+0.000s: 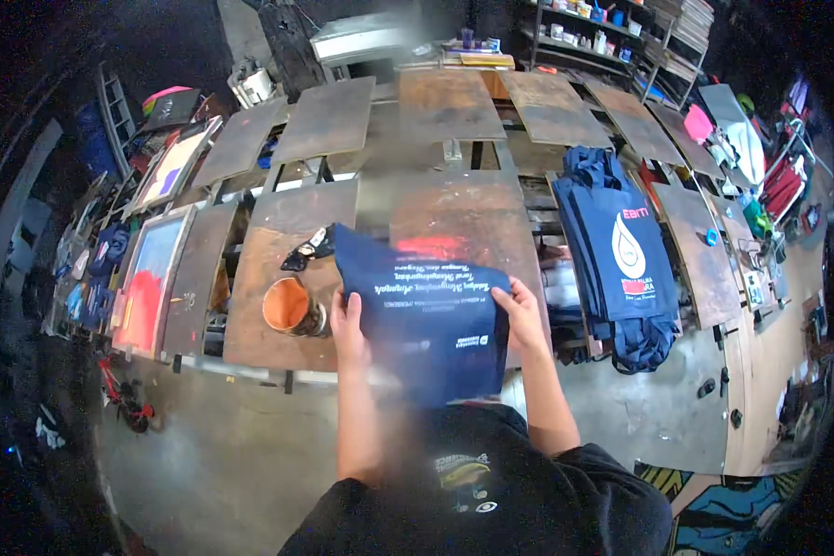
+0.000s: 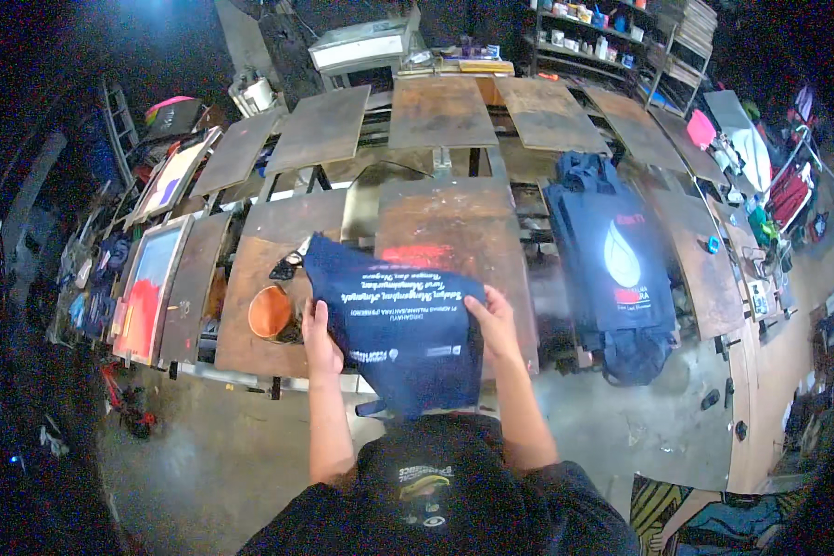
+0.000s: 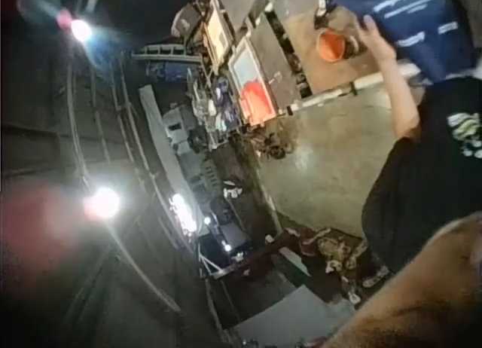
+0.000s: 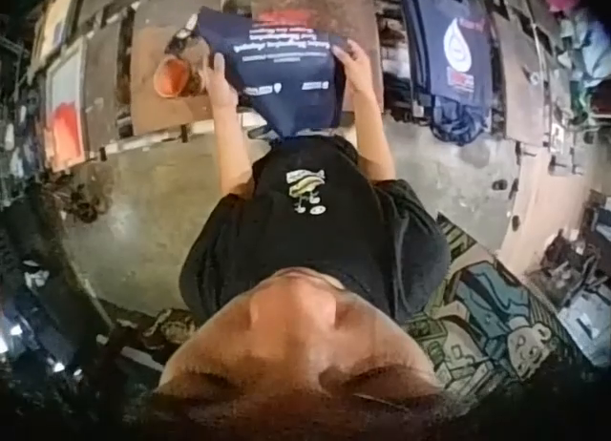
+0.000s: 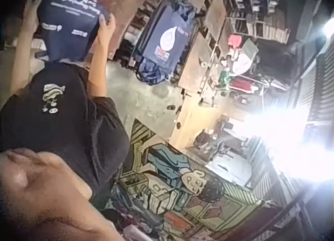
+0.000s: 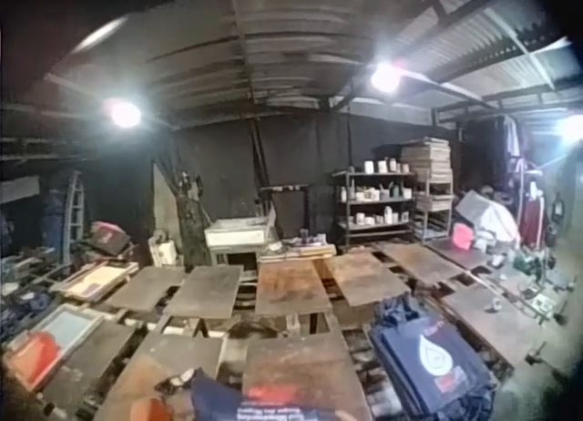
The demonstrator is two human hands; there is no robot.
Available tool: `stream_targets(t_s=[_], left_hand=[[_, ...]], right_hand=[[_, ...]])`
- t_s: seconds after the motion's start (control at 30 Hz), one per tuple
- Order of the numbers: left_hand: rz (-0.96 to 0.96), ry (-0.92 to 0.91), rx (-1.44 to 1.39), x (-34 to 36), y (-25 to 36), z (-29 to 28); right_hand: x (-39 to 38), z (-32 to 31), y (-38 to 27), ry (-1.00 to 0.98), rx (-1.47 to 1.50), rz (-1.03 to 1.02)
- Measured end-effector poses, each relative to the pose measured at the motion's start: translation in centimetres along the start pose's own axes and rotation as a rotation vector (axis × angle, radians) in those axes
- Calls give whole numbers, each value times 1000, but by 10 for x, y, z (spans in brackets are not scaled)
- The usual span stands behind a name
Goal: Organizing apparel and applying ink to a screen at a printing station.
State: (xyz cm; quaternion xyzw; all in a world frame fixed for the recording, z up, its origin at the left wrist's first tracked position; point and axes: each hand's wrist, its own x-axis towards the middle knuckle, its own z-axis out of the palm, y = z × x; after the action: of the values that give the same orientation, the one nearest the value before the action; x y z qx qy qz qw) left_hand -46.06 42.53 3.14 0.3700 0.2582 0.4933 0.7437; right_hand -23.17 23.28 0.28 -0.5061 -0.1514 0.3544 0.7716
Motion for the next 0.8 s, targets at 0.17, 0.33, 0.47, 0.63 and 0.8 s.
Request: stream_targets(t_s=[0.17,0.33,0.47,0.63,0.8], left_hand=[[40,40,315,-19,-23,10],[-71,31,379,-35,-31,24],[-44,19,416,-38,-43,42],[45,-46,518,-31,-67,68],[259,-39,826,-37,-95,104]], right_hand=[[-3,-34,-24,74,-9,-85],[2,-69,-41,54,-6,-48],[5,-99,-58,39,-29,-60],[2,-133,-77,248,-50,185],[-3,-160,-102,39,39,99]])
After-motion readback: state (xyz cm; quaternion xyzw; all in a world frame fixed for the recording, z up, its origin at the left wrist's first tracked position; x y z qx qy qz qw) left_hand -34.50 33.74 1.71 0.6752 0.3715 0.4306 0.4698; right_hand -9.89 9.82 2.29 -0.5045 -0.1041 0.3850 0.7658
